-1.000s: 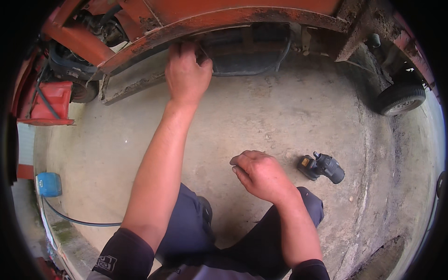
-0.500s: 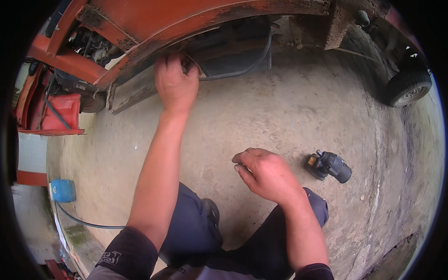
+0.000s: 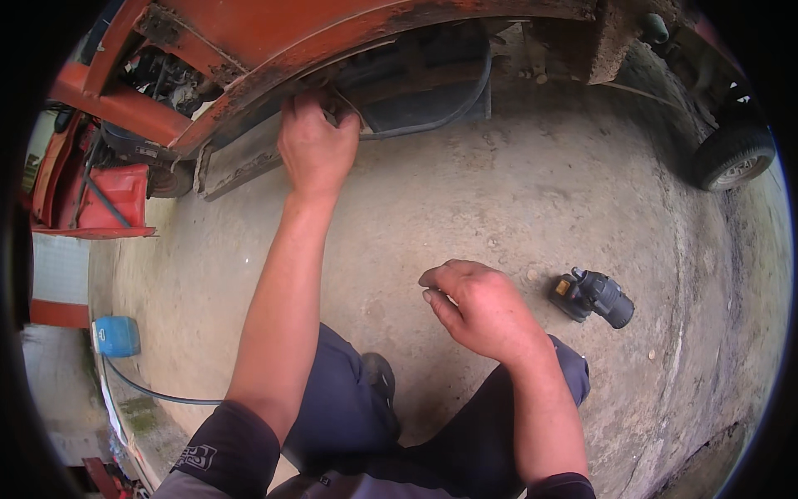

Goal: Repairing a red utility vehicle using an impact driver and a screwdriver to detach and maintain internal components.

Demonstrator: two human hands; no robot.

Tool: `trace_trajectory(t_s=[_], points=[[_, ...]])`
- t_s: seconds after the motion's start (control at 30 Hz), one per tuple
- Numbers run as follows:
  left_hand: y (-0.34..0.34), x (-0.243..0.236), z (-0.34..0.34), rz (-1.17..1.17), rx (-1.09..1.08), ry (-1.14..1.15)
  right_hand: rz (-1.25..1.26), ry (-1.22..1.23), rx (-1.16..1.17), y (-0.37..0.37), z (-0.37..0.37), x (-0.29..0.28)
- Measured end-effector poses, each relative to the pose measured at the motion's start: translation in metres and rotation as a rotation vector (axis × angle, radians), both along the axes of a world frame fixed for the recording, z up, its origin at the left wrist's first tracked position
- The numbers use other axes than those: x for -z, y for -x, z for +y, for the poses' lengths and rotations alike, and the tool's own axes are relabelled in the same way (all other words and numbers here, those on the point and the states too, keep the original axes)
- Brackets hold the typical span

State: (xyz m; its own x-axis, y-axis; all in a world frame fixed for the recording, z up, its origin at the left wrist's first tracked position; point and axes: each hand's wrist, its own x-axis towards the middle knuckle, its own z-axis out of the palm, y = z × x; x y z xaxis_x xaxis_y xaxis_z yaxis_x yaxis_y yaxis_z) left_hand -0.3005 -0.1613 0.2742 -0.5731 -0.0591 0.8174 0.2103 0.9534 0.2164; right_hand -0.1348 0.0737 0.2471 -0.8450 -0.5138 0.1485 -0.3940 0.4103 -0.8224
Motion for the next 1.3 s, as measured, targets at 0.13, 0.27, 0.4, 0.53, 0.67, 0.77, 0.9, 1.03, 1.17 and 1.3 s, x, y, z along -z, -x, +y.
trace_trajectory(t_s=[0.13,0.27,0.4,0.53,0.67,0.77,0.9,1.03,1.17,1.3], points=[[-0.005,-0.002,-0.003,0.003,0.015,-0.011,-0.015,-0.015,-0.011,0.003,-0.004,0.001],[-0.002,-0.003,-0.005,0.032,0.044,-0.034,-0.029,-0.026,-0.015,0.007,-0.005,0.004],[-0.006,-0.01,-0.009,-0.103,0.086,-0.154,-0.033,-0.005,-0.025,0.012,-0.007,0.01],[-0.007,-0.004,-0.006,-0.081,0.089,-0.11,-0.057,-0.03,-0.034,0.015,-0.01,0.014],[-0.003,-0.002,-0.016,-0.113,0.202,-0.173,-0.067,-0.035,-0.041,0.017,-0.012,0.017],[-0.001,-0.001,-0.02,-0.121,0.246,-0.216,-0.068,-0.052,-0.041,0.017,-0.013,0.017],[-0.002,-0.009,-0.022,-0.111,0.253,-0.132,-0.066,-0.062,-0.037,0.017,-0.014,0.019],[-0.004,-0.014,-0.016,-0.11,0.207,-0.033,-0.073,-0.056,-0.054,0.018,-0.015,0.019],[-0.008,-0.013,0.002,-0.156,0.056,-0.076,-0.07,-0.055,-0.047,0.016,-0.012,0.019],[-0.005,-0.017,0.007,-0.176,-0.016,-0.054,-0.067,-0.074,-0.033,0.016,-0.009,0.015]])
